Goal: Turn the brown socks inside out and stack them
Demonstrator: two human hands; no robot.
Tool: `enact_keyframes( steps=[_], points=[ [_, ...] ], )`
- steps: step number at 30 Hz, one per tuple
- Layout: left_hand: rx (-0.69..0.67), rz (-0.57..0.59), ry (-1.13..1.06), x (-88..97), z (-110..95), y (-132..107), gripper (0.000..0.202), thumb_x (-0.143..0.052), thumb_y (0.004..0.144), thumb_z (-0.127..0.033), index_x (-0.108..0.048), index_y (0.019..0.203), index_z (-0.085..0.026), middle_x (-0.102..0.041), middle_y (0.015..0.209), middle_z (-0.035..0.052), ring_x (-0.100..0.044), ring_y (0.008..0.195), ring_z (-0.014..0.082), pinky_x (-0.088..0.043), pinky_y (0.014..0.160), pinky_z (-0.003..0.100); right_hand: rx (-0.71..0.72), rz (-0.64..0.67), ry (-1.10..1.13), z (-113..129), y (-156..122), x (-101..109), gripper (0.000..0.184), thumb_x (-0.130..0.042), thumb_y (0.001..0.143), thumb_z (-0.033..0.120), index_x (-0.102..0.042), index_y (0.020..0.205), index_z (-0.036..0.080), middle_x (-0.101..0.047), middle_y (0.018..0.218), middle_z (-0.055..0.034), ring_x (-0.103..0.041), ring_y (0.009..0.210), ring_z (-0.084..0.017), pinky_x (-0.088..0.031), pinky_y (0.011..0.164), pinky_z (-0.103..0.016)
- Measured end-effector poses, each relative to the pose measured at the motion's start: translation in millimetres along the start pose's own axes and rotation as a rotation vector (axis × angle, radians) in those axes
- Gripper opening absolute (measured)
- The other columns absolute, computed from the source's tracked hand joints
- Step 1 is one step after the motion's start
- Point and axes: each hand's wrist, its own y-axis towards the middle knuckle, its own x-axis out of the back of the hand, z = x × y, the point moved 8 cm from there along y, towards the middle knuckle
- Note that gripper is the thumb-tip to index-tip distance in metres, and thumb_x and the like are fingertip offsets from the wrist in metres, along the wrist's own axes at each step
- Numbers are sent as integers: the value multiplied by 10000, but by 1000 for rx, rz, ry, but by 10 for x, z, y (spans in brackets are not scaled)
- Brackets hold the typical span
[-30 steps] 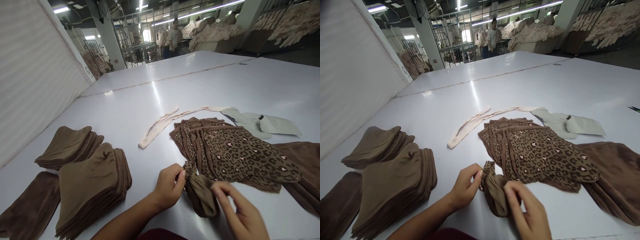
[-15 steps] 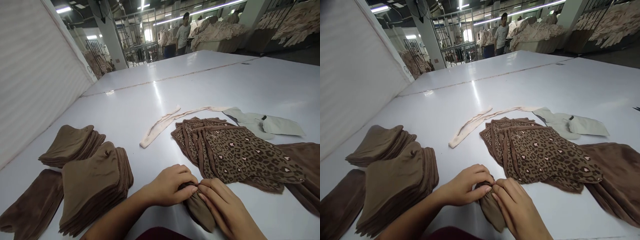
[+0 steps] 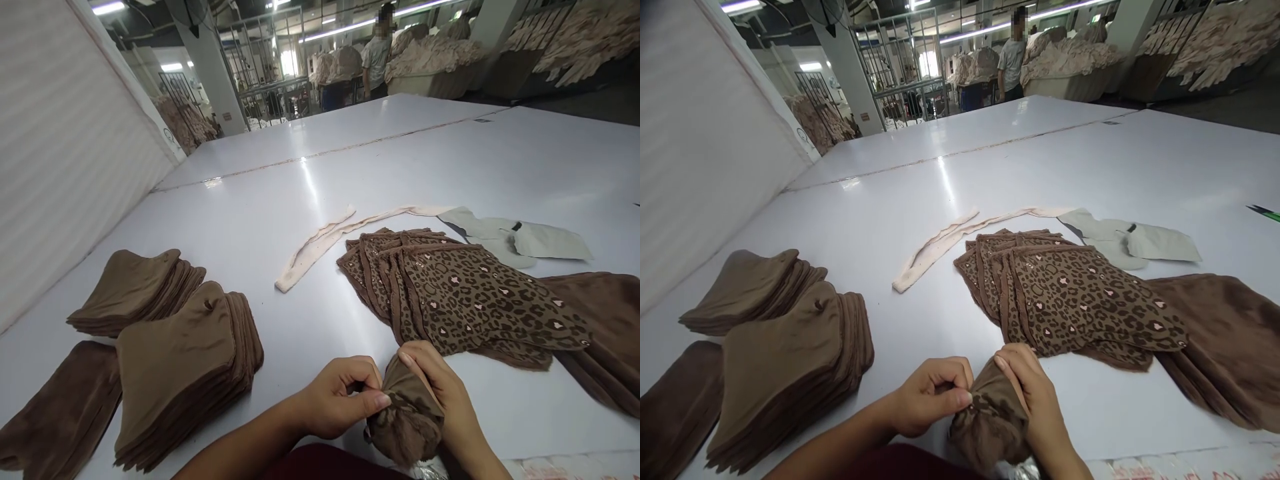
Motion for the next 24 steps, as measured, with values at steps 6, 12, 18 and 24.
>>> enact_keyframes(
  steps=[6,12,18,24],
  points=[
    [161,-85,-117,177,204,10,374,-679,732,-437,-428,705,-161,-434,645,-32,-377,538,57,-310,523,204,-59,64,-3,-39,54,27,296,-406,917,358,-597,741,216,-599,785,-42,-598,774,-193,-480,713,-279],
    [183,-123,-227,249,159,114,391,-725,695,-430,-478,800,-145,-423,623,-52,-356,541,42,-281,510,180,47,248,-91,267,71,57,188,-508,875,357,-544,1032,260,-572,1056,-46,-546,1004,-202,-433,860,-297],
    [389,-110,-251,283,388,58,435,-683,686,-523,-533,789,-128,-478,547,-49,-423,458,56,-345,471,197,-92,371,25,214,28,-176,250,-339,944,366,-452,770,227,-509,720,10,-525,678,-151,-433,648,-253],
    [519,-87,-328,209,534,47,425,-765,592,-450,-572,757,-109,-521,517,-42,-443,430,55,-372,466,199,-188,141,36,152,4,-114,239,-413,903,418,-494,783,227,-538,693,11,-535,643,-158,-424,599,-242]
  ],
)
